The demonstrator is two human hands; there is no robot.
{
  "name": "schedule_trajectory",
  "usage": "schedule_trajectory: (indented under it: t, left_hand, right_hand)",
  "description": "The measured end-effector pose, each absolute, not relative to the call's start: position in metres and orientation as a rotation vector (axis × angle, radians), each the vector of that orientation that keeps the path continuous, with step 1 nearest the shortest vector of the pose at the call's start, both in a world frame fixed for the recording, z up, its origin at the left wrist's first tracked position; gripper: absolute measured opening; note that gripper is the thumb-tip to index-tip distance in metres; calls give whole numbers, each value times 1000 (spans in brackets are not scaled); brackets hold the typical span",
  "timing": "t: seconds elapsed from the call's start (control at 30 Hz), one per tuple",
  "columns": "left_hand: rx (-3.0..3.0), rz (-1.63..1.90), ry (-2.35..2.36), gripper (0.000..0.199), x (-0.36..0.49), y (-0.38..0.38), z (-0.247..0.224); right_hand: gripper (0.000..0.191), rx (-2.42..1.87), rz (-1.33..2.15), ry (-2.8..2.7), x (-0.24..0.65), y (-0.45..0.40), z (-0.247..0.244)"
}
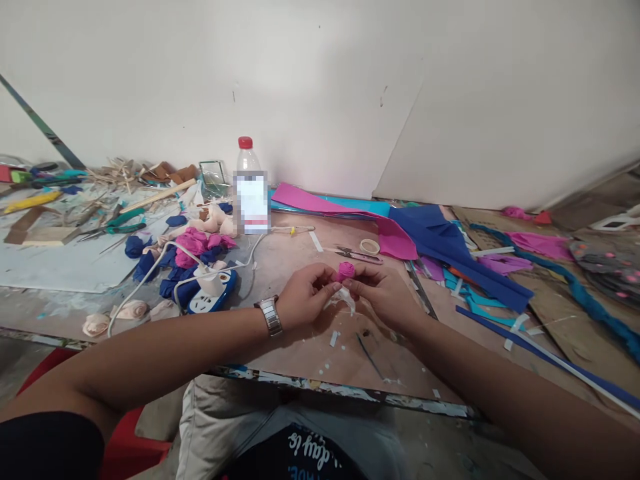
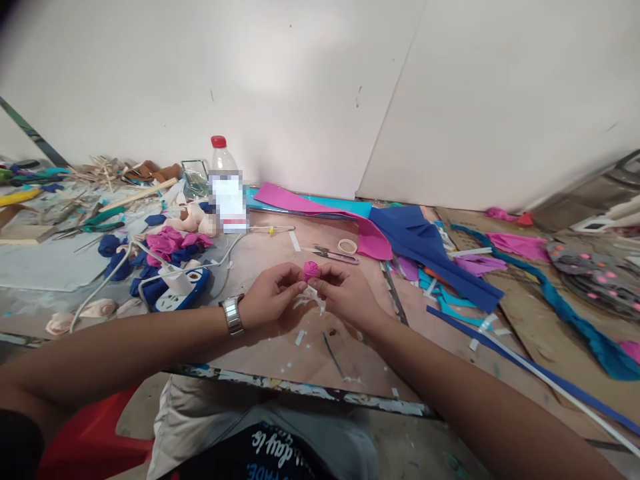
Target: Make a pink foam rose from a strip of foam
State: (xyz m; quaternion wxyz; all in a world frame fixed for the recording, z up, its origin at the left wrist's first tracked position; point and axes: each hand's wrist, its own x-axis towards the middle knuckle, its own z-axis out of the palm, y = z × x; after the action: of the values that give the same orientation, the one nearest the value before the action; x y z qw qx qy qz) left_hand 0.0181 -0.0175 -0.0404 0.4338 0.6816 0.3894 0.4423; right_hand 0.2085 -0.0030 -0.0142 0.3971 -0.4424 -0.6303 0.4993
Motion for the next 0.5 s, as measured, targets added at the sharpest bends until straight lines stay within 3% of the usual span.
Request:
schedule_trajectory:
  t: [0.13,0.27,0.5]
  left_hand:
    - [1716,1044,1025,28,19,-16,-42]
    - [1948,929,1019,18,19,-19,-38]
    - [2294,835,808,28,14,-21,-32]
  right_hand:
    - [28,-1149,1154,-1628,210,10,-6]
    - [28,-1211,976,-1824,189,28,20]
    - [22,-1086,762,-2299,50,82,41]
